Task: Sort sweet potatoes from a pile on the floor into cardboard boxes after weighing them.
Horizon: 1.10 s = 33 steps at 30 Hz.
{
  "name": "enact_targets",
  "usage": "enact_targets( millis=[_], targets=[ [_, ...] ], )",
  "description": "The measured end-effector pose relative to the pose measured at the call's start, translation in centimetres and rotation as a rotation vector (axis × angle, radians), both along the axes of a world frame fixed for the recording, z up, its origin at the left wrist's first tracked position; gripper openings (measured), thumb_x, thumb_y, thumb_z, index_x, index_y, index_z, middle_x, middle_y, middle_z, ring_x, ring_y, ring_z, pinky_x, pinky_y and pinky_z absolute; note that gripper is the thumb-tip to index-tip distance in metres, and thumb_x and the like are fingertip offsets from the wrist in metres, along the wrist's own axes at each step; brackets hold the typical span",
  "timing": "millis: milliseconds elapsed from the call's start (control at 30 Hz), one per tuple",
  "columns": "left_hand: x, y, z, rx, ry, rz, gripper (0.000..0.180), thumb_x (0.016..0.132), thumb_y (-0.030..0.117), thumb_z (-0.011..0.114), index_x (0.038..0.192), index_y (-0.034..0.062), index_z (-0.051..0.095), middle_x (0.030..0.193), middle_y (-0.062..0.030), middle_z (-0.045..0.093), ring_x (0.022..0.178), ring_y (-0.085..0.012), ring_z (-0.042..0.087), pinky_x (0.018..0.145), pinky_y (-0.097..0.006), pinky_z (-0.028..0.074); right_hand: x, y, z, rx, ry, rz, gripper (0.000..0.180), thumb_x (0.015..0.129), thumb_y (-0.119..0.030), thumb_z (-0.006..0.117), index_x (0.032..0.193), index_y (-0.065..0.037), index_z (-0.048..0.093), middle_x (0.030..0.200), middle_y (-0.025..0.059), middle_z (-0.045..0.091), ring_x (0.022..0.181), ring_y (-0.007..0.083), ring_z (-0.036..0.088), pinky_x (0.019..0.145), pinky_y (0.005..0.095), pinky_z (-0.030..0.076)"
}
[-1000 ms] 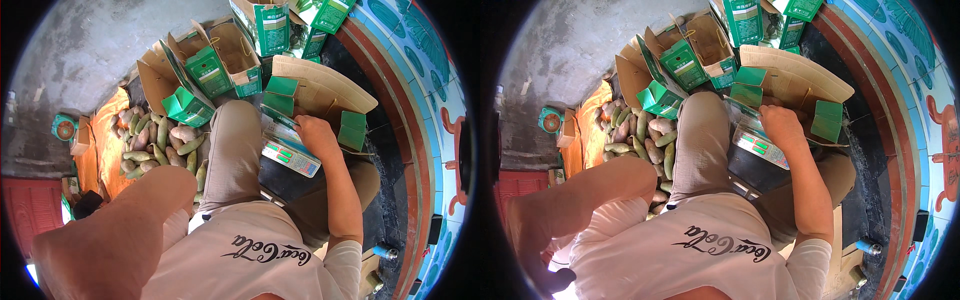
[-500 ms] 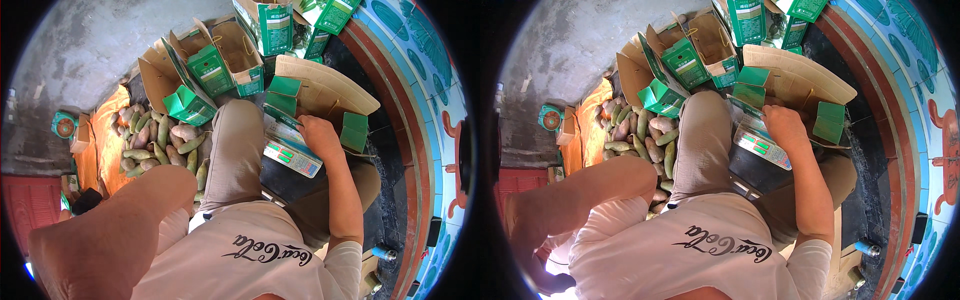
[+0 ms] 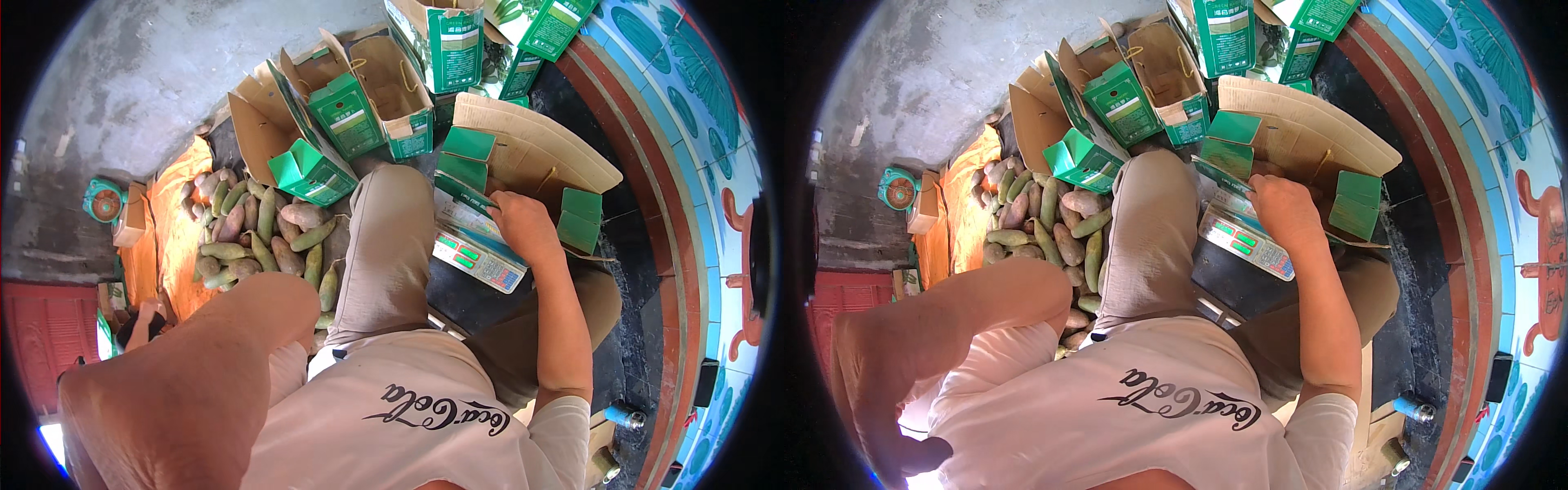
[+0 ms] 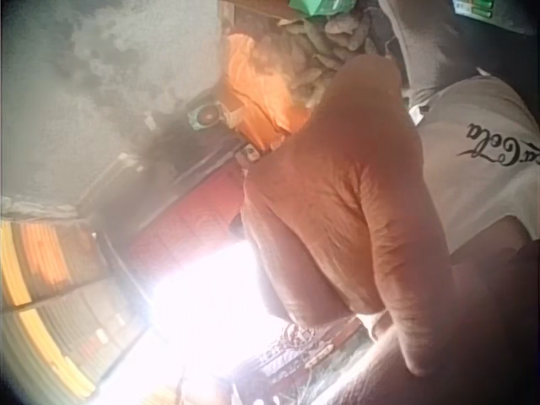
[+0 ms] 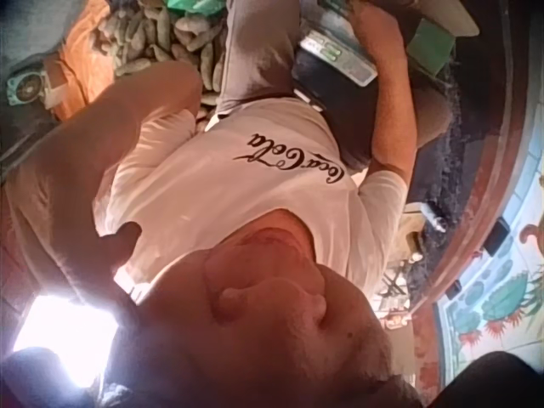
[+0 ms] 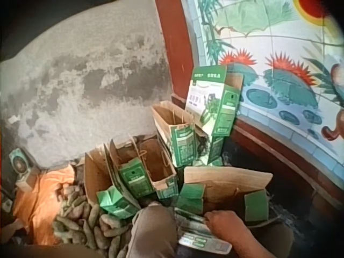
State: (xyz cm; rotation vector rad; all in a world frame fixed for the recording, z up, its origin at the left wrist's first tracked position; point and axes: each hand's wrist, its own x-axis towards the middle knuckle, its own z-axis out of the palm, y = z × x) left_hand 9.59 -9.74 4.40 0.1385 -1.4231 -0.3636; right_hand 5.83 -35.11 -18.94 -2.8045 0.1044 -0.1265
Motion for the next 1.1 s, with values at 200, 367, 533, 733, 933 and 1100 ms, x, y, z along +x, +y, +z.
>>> enact_targets(
  millis=[200,367,533,733,933,1100],
  targets=[
    [1.8,0.1,0.5,0.044,-0.118,-0.124,0.019,0.069,-0.015,0.046,0.063,-0.0005,0.057,0.06,-0.0099,0.056,0.052,-0.0156,0.054,0.069,-0.028,0.054,0.2,0.0,0.1,0.006,0.021,0.004,0.016,0.085,-0.018,0.055,0.089,-0.003,0.059,0.083,0.0149,0.063,0.081,0.0321,0.062,0.072,0.0431,0.049],
    [0.8,-1.7,-0.5,-0.03,-0.083,0.119,0.02,0.069,-0.016,0.044,0.064,-0.0016,0.057,0.059,-0.009,0.055,0.052,-0.0155,0.055,0.071,-0.027,0.055,0.1,-0.2,-0.3,0.012,0.013,-0.007,0.016,0.085,-0.018,0.055,0.089,-0.003,0.059,0.083,0.0149,0.063,0.081,0.0326,0.062,0.072,0.0435,0.048],
    [1.7,8.6,-0.6,0.049,-0.281,-0.118,0.021,0.072,-0.013,0.042,0.065,-0.0011,0.058,0.058,-0.0085,0.054,0.051,-0.0157,0.054,0.075,-0.028,0.055,-0.1,-0.4,0.0,0.017,0.009,-0.007,0.016,0.085,-0.017,0.056,0.088,-0.003,0.059,0.082,0.0153,0.063,0.081,0.0324,0.062,0.073,0.0431,0.049],
    [1.0,-3.7,-1.4,-0.303,-0.024,-0.265,0.024,0.075,-0.013,0.043,0.07,0.0013,0.062,0.059,-0.0086,0.056,0.048,-0.0166,0.054,0.07,-0.024,0.055,0.1,-0.1,-0.2,0.008,0.019,-0.007,0.016,0.084,-0.017,0.057,0.088,-0.002,0.06,0.081,0.0151,0.063,0.081,0.0319,0.062,0.072,0.0426,0.049],
    [3.4,-1.5,-4.1,-0.047,-0.065,0.04,0.033,0.071,0.037,0.069,0.077,0.0044,0.065,0.08,-0.0019,0.066,0.055,-0.0199,0.06,0.05,-0.03,0.054,-0.4,-0.5,-0.6,0.02,0.002,-0.015,0.016,0.083,-0.017,0.057,0.088,-0.002,0.06,0.082,0.0153,0.063,0.08,0.0318,0.062,0.072,0.0426,0.049],
    [9.0,-0.3,-11.8,0.643,0.032,1.039,0.018,0.083,0.018,0.06,0.081,0.0003,0.056,0.079,-0.0066,0.058,0.058,-0.0122,0.051,0.052,-0.028,0.043,-0.2,-0.3,-0.6,0.0,-0.011,0.006,0.015,0.081,-0.016,0.058,0.086,-0.002,0.06,0.082,0.0153,0.063,0.08,0.0319,0.062,0.071,0.0427,0.049]
  ],
)
